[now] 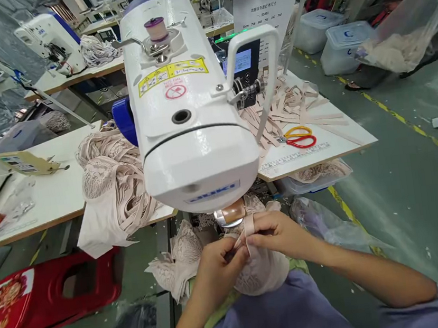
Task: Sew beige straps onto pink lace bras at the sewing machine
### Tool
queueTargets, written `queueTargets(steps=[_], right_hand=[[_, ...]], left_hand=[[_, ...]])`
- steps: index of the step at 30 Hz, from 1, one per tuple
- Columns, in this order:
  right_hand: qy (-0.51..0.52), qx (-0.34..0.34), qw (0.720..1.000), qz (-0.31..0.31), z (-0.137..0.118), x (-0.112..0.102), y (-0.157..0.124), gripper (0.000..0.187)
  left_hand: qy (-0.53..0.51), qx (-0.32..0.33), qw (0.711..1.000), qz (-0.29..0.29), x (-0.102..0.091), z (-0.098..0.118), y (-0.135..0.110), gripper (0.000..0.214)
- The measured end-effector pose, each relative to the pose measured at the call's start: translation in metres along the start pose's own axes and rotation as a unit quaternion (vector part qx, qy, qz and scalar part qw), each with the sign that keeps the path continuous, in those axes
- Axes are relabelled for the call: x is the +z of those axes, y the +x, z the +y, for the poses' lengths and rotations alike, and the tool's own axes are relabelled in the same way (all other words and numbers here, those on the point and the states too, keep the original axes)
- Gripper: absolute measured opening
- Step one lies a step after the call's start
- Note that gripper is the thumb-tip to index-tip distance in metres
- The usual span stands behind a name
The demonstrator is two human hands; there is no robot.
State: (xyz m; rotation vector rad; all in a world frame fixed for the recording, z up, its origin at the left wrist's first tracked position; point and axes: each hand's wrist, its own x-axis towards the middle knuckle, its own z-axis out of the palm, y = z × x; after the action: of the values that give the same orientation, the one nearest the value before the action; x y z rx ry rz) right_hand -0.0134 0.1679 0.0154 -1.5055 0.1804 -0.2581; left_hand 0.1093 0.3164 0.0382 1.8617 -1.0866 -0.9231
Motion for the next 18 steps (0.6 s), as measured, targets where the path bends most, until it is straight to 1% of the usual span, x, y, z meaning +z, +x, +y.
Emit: queueTargets(steps=[1, 2, 3, 5, 6, 8, 9, 10, 11, 12, 13, 15, 16, 18], right_hand=[[0.024, 0.013, 1.000, 0.016, 0.000, 0.002, 0.000, 0.031], [0.056, 0.029, 0.997, 0.034, 0.001, 0.004, 0.001, 0.032], [0.090, 0.046, 0.994, 0.048, 0.001, 0.006, 0.001, 0.034], [0.142, 0.081, 0.985, 0.054, 0.000, 0.007, 0.003, 0.037], [0.155, 0.097, 0.982, 0.054, -0.001, 0.006, 0.004, 0.038], [0.162, 0.124, 0.977, 0.068, -0.002, 0.000, 0.007, 0.041], [0.162, 0.130, 0.975, 0.084, -0.003, -0.005, 0.009, 0.042], [0.160, 0.129, 0.973, 0.103, -0.003, -0.010, 0.012, 0.041], [0.153, 0.125, 0.974, 0.114, -0.004, -0.016, 0.015, 0.040], [0.136, 0.119, 0.977, 0.115, -0.003, -0.022, 0.018, 0.039], [0.106, 0.110, 0.982, 0.109, -0.003, -0.027, 0.023, 0.039], [0.013, 0.078, 0.992, 0.099, -0.002, -0.035, 0.033, 0.035], [-0.041, 0.054, 0.992, 0.105, -0.001, -0.038, 0.038, 0.032], [-0.128, 0.000, 0.983, 0.132, 0.001, -0.041, 0.050, 0.026]], left_hand=[[-0.012, 0.019, 1.000, 0.006, 0.003, 0.001, 0.000, 0.035], [-0.025, 0.041, 0.998, 0.026, 0.008, 0.001, -0.001, 0.032], [-0.037, 0.057, 0.996, 0.056, 0.015, 0.000, -0.002, 0.030], [-0.046, 0.068, 0.987, 0.136, 0.032, -0.007, -0.006, 0.029], [-0.036, 0.073, 0.982, 0.172, 0.040, -0.012, -0.008, 0.028], [0.030, 0.129, 0.966, 0.220, 0.047, -0.022, -0.010, 0.026], [0.082, 0.175, 0.955, 0.227, 0.046, -0.025, -0.010, 0.026], [0.135, 0.222, 0.940, 0.219, 0.042, -0.027, -0.009, 0.028], [0.182, 0.258, 0.927, 0.202, 0.035, -0.027, -0.007, 0.030], [0.215, 0.273, 0.919, 0.185, 0.026, -0.025, -0.004, 0.030], [0.231, 0.270, 0.919, 0.168, 0.017, -0.022, -0.001, 0.029], [0.210, 0.224, 0.939, 0.152, 0.002, -0.013, 0.006, 0.027], [0.188, 0.196, 0.950, 0.154, -0.003, -0.008, 0.009, 0.026], [0.151, 0.158, 0.963, 0.158, -0.008, 0.000, 0.013, 0.024]])
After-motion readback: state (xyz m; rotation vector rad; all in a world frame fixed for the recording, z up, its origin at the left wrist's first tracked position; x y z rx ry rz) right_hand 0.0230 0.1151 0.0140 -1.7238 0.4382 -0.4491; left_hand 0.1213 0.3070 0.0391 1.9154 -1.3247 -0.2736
